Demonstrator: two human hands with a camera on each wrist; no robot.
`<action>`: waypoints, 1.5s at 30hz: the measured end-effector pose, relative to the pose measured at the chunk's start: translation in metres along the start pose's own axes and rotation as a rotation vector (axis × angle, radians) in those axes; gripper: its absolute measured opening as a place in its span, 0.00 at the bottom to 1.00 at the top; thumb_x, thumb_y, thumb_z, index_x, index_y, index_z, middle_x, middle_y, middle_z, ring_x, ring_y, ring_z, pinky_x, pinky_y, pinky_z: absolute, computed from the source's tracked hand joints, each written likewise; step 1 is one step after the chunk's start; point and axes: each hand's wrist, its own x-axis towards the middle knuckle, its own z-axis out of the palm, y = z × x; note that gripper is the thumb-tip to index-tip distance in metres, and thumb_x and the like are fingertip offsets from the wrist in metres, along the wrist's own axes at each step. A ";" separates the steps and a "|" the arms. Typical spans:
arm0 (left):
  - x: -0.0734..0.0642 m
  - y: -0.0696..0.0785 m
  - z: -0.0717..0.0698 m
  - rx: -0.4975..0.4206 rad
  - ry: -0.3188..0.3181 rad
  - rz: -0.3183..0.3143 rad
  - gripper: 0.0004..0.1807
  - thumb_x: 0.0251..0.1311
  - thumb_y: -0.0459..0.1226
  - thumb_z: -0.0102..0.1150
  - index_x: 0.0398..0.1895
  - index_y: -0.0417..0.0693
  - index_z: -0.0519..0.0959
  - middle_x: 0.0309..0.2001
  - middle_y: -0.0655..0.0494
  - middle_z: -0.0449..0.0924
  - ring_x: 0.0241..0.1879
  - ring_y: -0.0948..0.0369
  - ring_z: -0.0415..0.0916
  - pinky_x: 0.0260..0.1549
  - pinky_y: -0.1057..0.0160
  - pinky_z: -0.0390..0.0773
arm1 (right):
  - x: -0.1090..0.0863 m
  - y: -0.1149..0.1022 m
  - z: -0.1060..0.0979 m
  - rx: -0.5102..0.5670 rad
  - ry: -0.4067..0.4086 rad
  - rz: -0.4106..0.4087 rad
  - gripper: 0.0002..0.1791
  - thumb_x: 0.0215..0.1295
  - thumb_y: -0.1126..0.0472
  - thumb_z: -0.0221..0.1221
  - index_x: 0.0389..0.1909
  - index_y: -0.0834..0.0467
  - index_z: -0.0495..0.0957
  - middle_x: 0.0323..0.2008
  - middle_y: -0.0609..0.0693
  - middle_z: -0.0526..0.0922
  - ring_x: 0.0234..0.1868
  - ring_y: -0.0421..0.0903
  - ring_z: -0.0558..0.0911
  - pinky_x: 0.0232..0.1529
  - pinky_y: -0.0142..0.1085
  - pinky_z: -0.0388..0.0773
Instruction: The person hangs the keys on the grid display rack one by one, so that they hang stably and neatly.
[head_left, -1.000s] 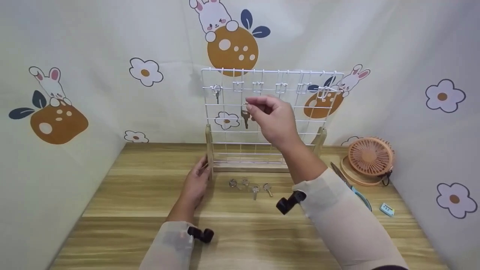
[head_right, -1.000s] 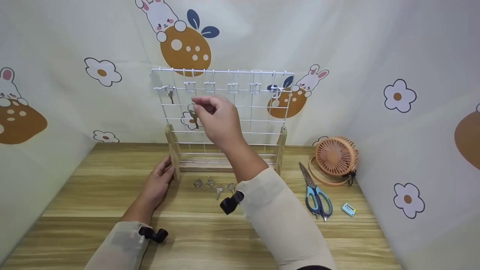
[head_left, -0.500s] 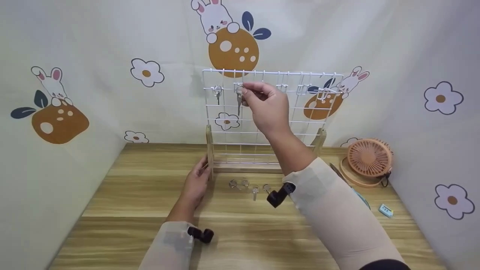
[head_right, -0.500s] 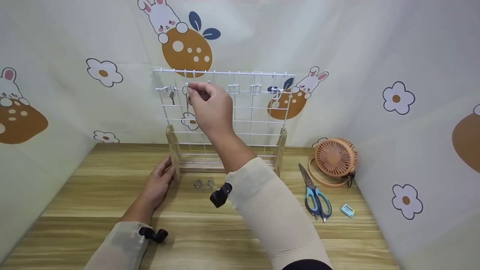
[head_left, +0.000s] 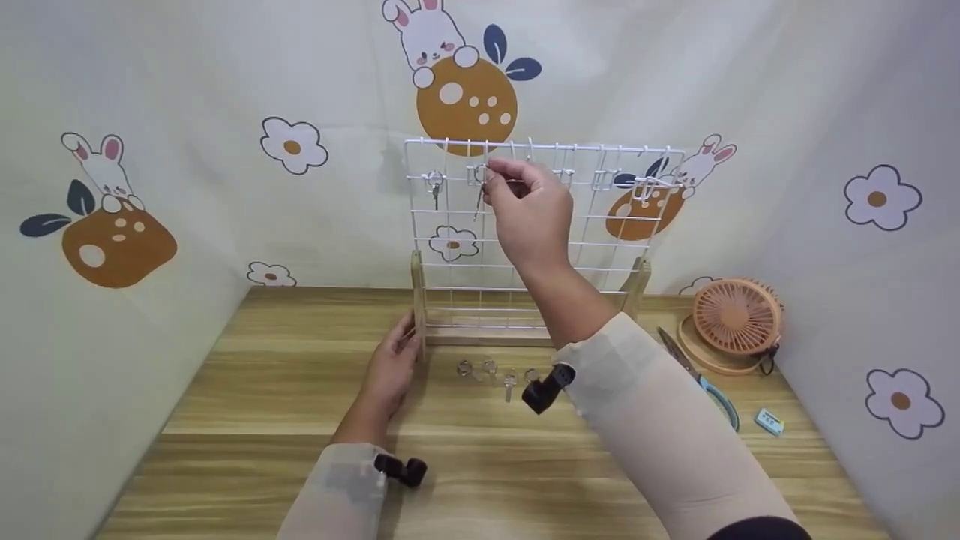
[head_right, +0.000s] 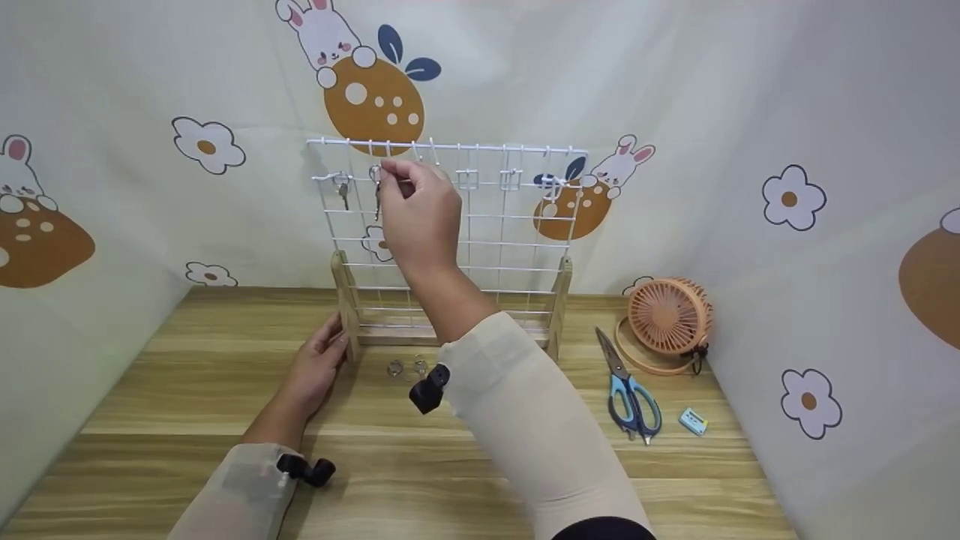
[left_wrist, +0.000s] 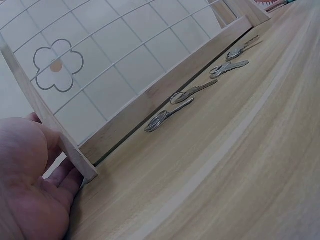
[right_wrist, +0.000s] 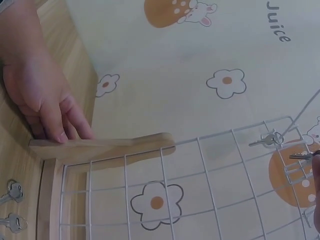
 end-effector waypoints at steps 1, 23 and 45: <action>0.000 0.000 0.000 0.000 -0.001 0.000 0.30 0.83 0.37 0.50 0.84 0.61 0.64 0.82 0.52 0.65 0.82 0.52 0.63 0.81 0.53 0.67 | 0.000 0.000 0.000 -0.007 0.001 -0.001 0.10 0.75 0.60 0.66 0.51 0.57 0.90 0.44 0.52 0.87 0.42 0.42 0.89 0.46 0.30 0.90; -0.003 0.000 -0.001 0.003 -0.024 0.016 0.30 0.84 0.39 0.50 0.85 0.57 0.61 0.83 0.49 0.63 0.83 0.49 0.60 0.83 0.50 0.64 | -0.004 0.006 0.004 0.008 -0.025 0.005 0.09 0.74 0.61 0.67 0.50 0.58 0.91 0.43 0.52 0.89 0.42 0.42 0.90 0.47 0.31 0.90; -0.004 0.003 -0.001 0.019 -0.010 0.015 0.31 0.84 0.39 0.51 0.85 0.57 0.61 0.84 0.50 0.62 0.83 0.48 0.59 0.82 0.50 0.66 | -0.056 0.117 -0.055 0.164 -0.117 0.284 0.12 0.70 0.64 0.70 0.51 0.63 0.88 0.42 0.51 0.90 0.43 0.51 0.88 0.48 0.38 0.91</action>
